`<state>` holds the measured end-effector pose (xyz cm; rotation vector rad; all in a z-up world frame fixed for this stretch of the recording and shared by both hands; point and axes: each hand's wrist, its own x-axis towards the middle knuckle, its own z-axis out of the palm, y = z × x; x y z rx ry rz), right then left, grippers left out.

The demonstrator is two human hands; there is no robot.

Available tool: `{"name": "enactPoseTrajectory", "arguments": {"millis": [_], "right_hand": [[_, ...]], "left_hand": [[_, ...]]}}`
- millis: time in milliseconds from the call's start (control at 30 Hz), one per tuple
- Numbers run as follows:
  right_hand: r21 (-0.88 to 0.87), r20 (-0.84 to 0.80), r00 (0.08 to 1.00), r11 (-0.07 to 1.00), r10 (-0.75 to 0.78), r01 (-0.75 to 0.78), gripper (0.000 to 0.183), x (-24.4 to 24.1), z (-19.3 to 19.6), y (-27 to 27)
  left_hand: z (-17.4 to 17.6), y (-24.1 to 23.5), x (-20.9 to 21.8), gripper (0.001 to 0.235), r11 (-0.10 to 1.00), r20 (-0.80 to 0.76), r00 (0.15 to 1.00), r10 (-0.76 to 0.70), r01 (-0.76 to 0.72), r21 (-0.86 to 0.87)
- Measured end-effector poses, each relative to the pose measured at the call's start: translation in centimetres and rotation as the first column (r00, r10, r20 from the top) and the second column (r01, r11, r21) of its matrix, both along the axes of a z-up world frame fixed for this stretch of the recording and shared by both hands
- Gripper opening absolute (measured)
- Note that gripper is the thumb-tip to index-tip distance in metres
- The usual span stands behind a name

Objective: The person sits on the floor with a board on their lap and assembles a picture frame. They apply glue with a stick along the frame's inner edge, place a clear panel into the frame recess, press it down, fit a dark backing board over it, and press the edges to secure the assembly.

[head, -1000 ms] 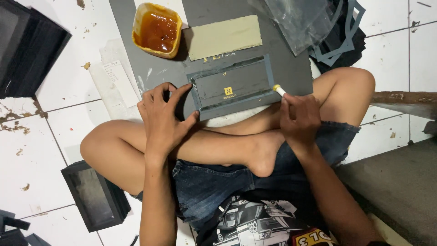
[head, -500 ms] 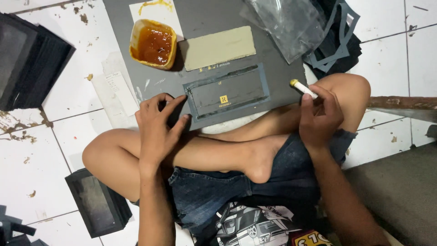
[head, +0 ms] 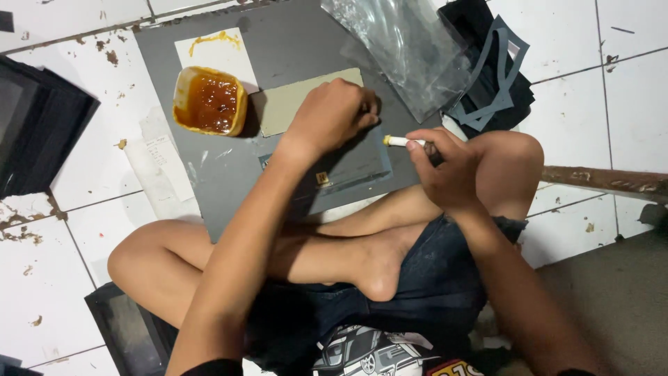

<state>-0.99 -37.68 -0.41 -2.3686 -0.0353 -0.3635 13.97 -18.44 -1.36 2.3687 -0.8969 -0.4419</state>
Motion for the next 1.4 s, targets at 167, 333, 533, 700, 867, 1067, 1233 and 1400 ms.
{"name": "enactPoseTrajectory", "arguments": {"millis": [167,333,533,700,867,1067,1233,1400], "right_hand": [[-0.073,0.076,0.986,0.987,0.149,-0.143,0.011,2.1,0.3,0.0],[-0.030,0.018,0.979,0.979,0.203,-0.203,0.017,3.0,2.0,1.2],[-0.100,0.058,0.951,0.950,0.303,-0.296,0.019,3.4,1.8,1.1],[-0.160,0.040,0.928,0.919,0.371,-0.360,0.015,3.0,1.5,0.5],[-0.178,0.013,0.915,0.901,0.404,-0.396,0.015,1.3,2.5,0.6],[-0.151,-0.061,0.921,0.908,0.385,-0.390,0.015,-1.4,3.0,0.4],[0.192,-0.264,0.946,0.972,0.187,-0.139,0.009,-3.4,4.8,0.4],[0.700,-0.259,0.965,0.679,-0.048,0.222,0.018,-5.5,1.2,-2.6]], "left_hand": [[-1.2,-1.1,2.3,0.020,0.987,-0.057,0.990,-0.131,0.136,0.091],[-1.0,-0.3,2.8,0.018,0.989,0.013,0.990,-0.138,0.139,-0.048],[-0.8,-0.9,3.3,0.024,0.984,-0.058,0.986,-0.157,0.161,0.076],[-0.7,-0.8,3.3,0.025,0.980,-0.017,0.984,-0.179,0.179,0.090],[-1.4,-0.8,3.2,0.025,0.985,-0.009,0.987,-0.163,0.163,0.063],[-1.2,-0.8,2.8,0.023,0.989,-0.011,0.990,-0.138,0.138,0.059],[-1.0,-0.6,2.5,0.020,0.991,0.023,0.992,-0.125,0.124,0.046],[4.2,2.5,0.0,0.007,0.955,-0.079,0.995,-0.066,0.040,-0.292]]}}
